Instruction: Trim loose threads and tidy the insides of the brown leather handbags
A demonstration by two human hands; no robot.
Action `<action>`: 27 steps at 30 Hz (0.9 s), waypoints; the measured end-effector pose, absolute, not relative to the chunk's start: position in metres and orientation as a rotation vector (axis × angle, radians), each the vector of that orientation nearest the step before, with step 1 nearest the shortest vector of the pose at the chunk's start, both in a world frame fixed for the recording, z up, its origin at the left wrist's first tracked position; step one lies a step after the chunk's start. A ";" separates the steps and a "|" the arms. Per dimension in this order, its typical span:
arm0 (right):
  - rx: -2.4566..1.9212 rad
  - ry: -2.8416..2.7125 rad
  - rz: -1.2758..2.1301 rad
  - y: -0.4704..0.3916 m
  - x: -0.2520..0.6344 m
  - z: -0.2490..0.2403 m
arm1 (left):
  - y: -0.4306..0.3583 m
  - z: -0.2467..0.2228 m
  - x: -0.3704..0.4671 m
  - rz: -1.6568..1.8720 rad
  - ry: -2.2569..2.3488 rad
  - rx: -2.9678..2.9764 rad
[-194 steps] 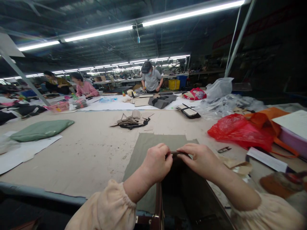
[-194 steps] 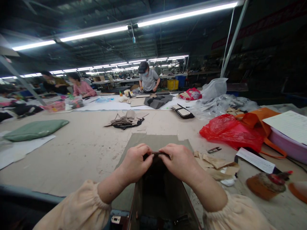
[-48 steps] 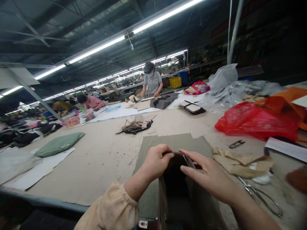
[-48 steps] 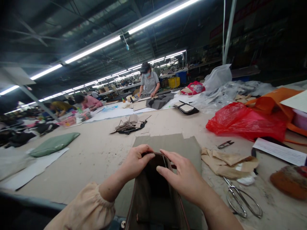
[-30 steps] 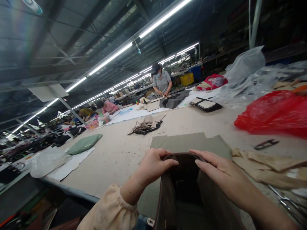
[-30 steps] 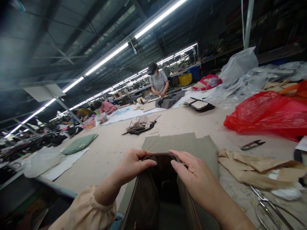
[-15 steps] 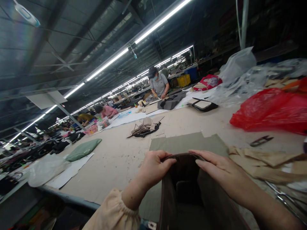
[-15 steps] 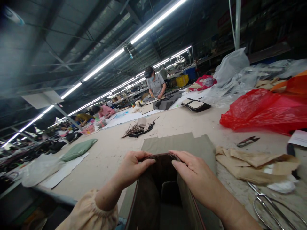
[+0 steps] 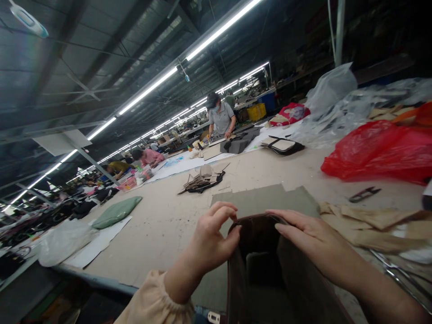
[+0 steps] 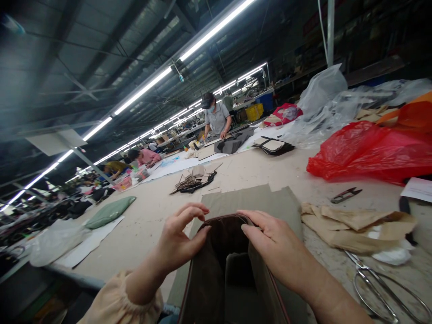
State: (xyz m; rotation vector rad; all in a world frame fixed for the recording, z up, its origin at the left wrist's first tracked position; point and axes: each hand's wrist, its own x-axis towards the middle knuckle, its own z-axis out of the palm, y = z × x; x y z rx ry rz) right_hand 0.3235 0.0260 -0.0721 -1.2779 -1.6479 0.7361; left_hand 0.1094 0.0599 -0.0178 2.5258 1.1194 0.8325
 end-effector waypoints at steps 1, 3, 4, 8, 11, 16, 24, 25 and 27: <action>-1.280 -1.650 0.733 0.026 0.324 -0.072 | 0.058 -0.013 0.107 0.779 1.056 2.637; -1.287 -1.656 0.728 0.025 0.323 -0.071 | 0.055 -0.004 0.103 0.607 1.008 2.800; -1.293 -1.659 0.723 0.025 0.322 -0.071 | 0.054 0.001 0.102 0.536 1.046 2.840; -1.299 -1.686 0.652 0.024 0.313 -0.068 | 0.055 0.009 0.105 0.447 1.378 2.700; -1.279 -1.719 0.599 0.025 0.305 -0.067 | 0.059 0.000 0.107 0.392 1.509 2.539; -1.282 -1.767 0.548 0.022 0.300 -0.067 | 0.064 -0.021 0.105 0.425 1.634 2.403; -1.401 -1.752 0.456 0.004 0.277 -0.061 | 0.065 -0.023 0.104 0.555 1.693 2.396; -1.404 -1.758 0.453 0.002 0.274 -0.061 | 0.065 -0.024 0.103 0.572 1.716 2.393; -1.401 -1.769 0.455 -0.001 0.270 -0.060 | 0.065 -0.025 0.103 0.597 1.766 2.369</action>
